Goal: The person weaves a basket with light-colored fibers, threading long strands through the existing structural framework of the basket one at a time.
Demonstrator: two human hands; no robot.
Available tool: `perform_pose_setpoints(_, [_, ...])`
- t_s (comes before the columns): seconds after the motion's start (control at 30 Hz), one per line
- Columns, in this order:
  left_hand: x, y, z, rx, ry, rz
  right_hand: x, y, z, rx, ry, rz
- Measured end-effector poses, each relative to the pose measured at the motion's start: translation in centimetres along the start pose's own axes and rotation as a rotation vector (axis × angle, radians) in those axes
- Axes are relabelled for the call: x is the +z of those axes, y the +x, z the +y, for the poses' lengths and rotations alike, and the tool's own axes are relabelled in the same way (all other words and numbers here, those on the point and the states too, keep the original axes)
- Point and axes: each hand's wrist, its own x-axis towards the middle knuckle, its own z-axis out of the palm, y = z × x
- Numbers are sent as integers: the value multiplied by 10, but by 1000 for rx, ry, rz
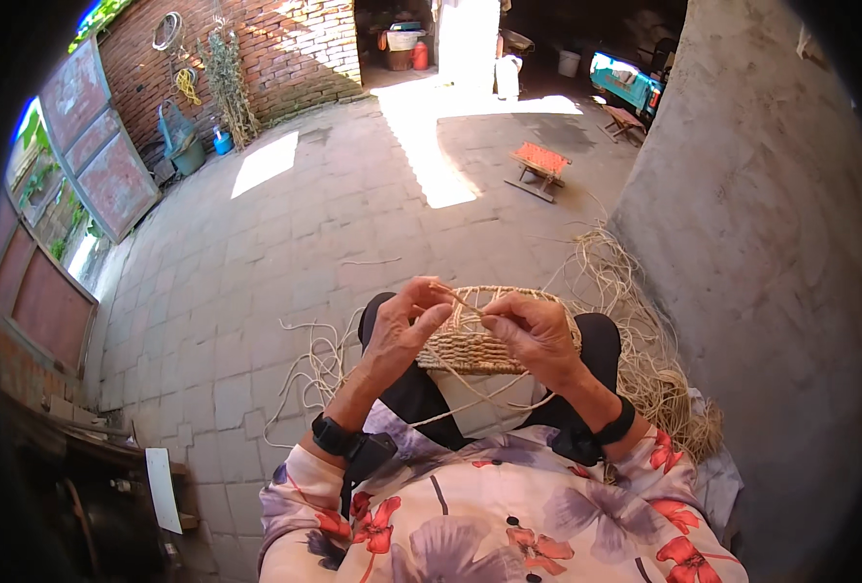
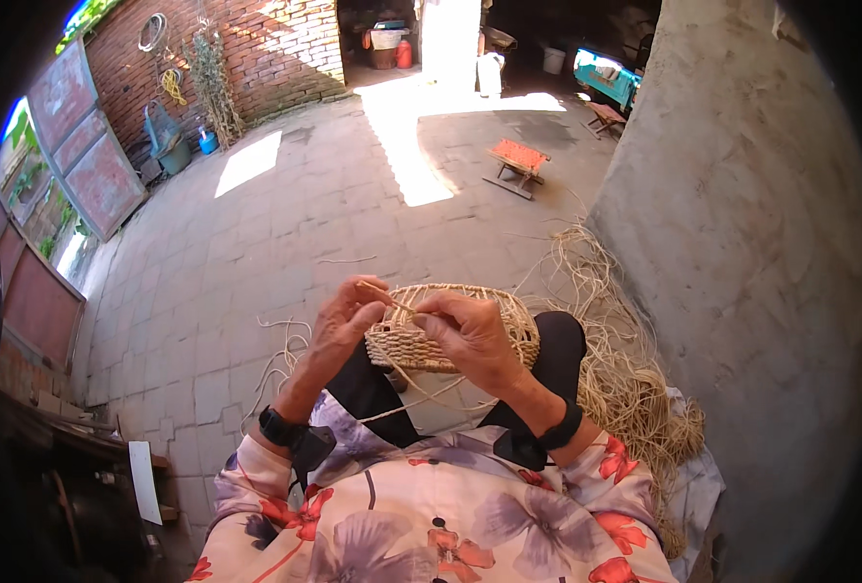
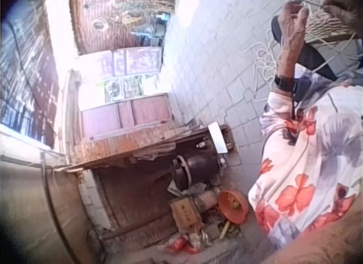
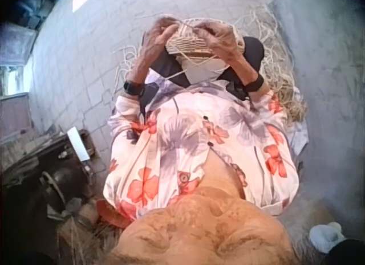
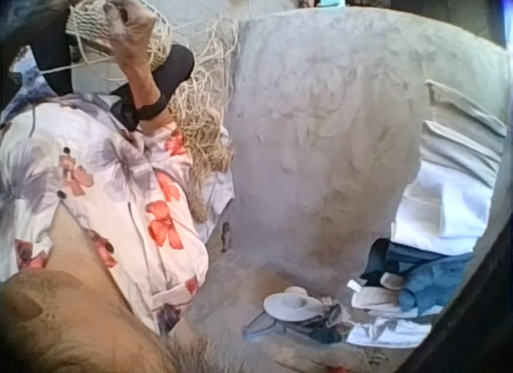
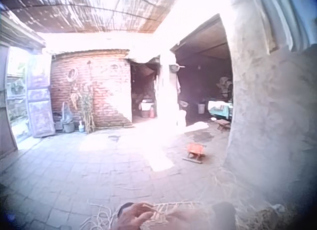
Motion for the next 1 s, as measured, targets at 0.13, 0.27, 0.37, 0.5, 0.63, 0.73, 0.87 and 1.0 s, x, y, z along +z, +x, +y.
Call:
perform_pose_setpoints(0.13, [-2,-26,-30,284,787,-4,-18,-14,6,-17,-221,58])
perform_pose_setpoints(0.27, [-5,-53,-42,310,1074,-208,-27,-23,13,55,-328,36])
perform_pose_setpoints(0.37, [-8,-67,-39,140,1050,-567,-27,-23,15,0,-453,52])
perform_pose_setpoints(0.5, [-5,-41,-15,152,710,-160,-23,-20,14,-152,-690,136])
perform_pose_setpoints(0.63, [0,-3,-13,226,572,-25,-17,-14,12,-296,-848,135])
perform_pose_setpoints(0.73, [5,18,-18,268,524,-45,-11,-12,7,-341,-929,114])
perform_pose_setpoints(0.87, [9,38,-10,80,565,-262,-10,-13,2,-344,-958,133])
perform_pose_setpoints(1.0, [9,48,-19,81,499,-282,-10,-14,2,-350,-960,129])
